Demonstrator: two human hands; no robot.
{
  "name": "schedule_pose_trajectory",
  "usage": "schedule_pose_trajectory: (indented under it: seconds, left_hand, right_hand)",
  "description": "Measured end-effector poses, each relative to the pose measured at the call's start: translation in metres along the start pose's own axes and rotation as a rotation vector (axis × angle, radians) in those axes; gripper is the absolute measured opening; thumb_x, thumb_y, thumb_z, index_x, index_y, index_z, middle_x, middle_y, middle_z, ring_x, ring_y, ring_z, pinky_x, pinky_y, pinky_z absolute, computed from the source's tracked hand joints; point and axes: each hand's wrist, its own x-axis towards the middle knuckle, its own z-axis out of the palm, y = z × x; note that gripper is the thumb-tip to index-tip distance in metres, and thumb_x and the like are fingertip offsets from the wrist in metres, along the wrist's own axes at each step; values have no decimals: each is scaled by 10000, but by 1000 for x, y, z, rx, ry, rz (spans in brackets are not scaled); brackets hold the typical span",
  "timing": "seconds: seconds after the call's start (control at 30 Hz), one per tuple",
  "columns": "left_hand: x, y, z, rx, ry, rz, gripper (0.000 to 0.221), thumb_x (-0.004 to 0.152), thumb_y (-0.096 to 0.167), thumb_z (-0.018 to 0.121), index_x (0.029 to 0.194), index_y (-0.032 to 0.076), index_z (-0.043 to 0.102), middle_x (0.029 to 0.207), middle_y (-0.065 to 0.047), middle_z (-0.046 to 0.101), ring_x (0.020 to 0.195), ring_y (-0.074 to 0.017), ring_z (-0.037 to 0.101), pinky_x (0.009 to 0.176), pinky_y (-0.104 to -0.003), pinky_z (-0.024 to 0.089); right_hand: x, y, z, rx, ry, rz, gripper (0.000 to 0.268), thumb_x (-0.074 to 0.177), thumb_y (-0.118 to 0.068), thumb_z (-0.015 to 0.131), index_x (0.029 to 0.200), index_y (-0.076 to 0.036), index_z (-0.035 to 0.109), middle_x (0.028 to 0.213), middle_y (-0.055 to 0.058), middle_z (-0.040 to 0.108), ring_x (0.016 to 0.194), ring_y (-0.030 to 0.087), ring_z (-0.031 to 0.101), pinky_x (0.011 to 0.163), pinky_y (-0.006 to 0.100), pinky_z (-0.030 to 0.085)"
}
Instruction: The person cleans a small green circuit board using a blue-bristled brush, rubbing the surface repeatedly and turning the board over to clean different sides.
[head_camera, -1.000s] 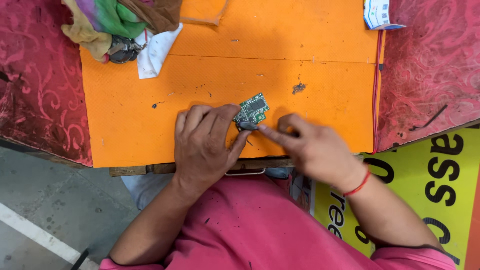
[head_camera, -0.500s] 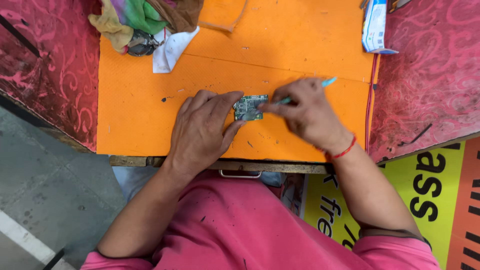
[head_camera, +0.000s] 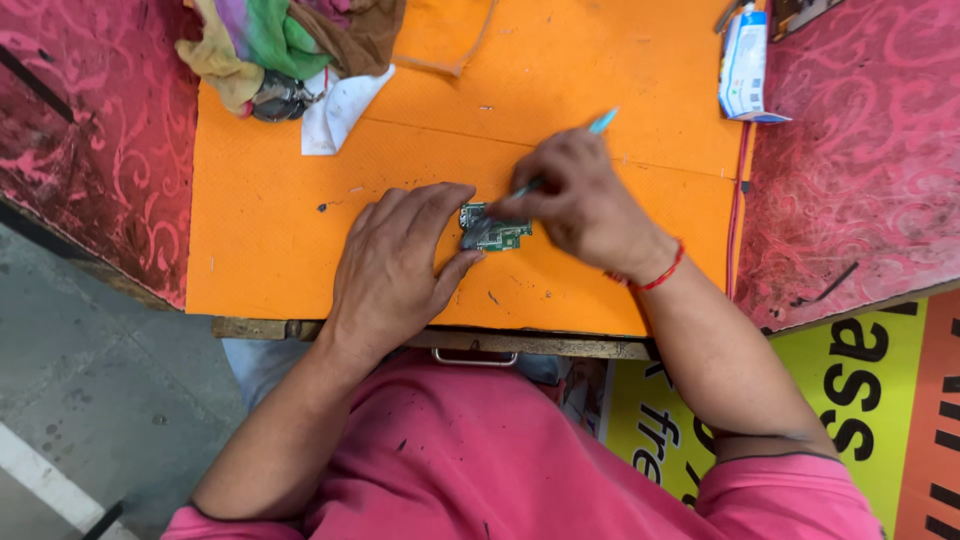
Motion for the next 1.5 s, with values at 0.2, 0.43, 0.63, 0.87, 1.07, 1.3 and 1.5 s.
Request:
schedule_pose_trajectory:
  seconds: [0.2, 0.43, 0.63, 0.87, 1.07, 1.3, 1.5]
  left_hand:
    - [1, 2, -3, -3, -33, -18, 563, 817, 193, 837, 1307, 58, 597, 1222, -109, 681, 1054, -332, 623, 905, -451, 482]
    - [4, 1, -3, -5, -26, -4, 548, 830, 208, 833, 1303, 53, 604, 1193, -108, 687, 1052, -336, 623, 906, -452, 481]
    - [2, -2, -1, 25, -39, 32, 514, 850, 212, 825, 1298, 62, 623, 1176, -88, 704, 1051, -315, 624, 898, -441, 478]
    - [3, 3, -2, 44, -62, 22, 495, 848, 213, 821, 1286, 71, 640, 1172, -84, 706, 1058, -308, 617, 913, -437, 478]
    - [-2, 5, -2, 73, -63, 14, 497, 842, 216, 823, 1276, 64, 635, 1194, -89, 705, 1056, -315, 612, 907, -444, 476]
    - [0, 5, -2, 69, -62, 28, 491, 837, 215, 822, 1268, 69, 638, 1184, -85, 699, 1054, -307, 616, 901, -441, 483]
    - [-1, 2, -2, 37, -30, 73, 482, 836, 211, 831, 1256, 67, 642, 1187, -83, 697, 1049, -295, 621, 887, -430, 486]
  right_hand:
    - [-7, -6, 5, 19, 39, -27, 449, 881, 39, 677, 1190, -254, 818, 1066, 9, 631, 991, 194, 602, 1056, 435, 414]
    - [-3, -3, 1, -10, 47, 18, 404, 873, -3, 695, 1172, -251, 808, 1067, 27, 638, 987, 217, 602, 964, 415, 411]
    - [-16, 0, -1, 10, -12, 41, 440, 797, 9, 658, 1141, -213, 818, 1095, 38, 651, 1049, 250, 594, 989, 430, 412]
    - [-36, 2, -14, -39, 27, 170, 382, 875, 9, 678, 1137, -228, 822, 1087, 14, 642, 1032, 218, 583, 1006, 421, 379]
    - [-39, -5, -13, -59, -11, 140, 421, 826, -1, 698, 1159, -231, 812, 1072, 1, 641, 1054, 204, 589, 975, 414, 335]
    - [-44, -16, -14, -2, -42, 133, 486, 801, 21, 680, 1165, -273, 811, 1044, 15, 634, 1006, 194, 569, 985, 424, 346]
    - [-51, -45, -12, -136, -10, 207, 549, 773, 18, 661, 1234, -255, 777, 1084, 49, 645, 1034, 254, 583, 930, 444, 420]
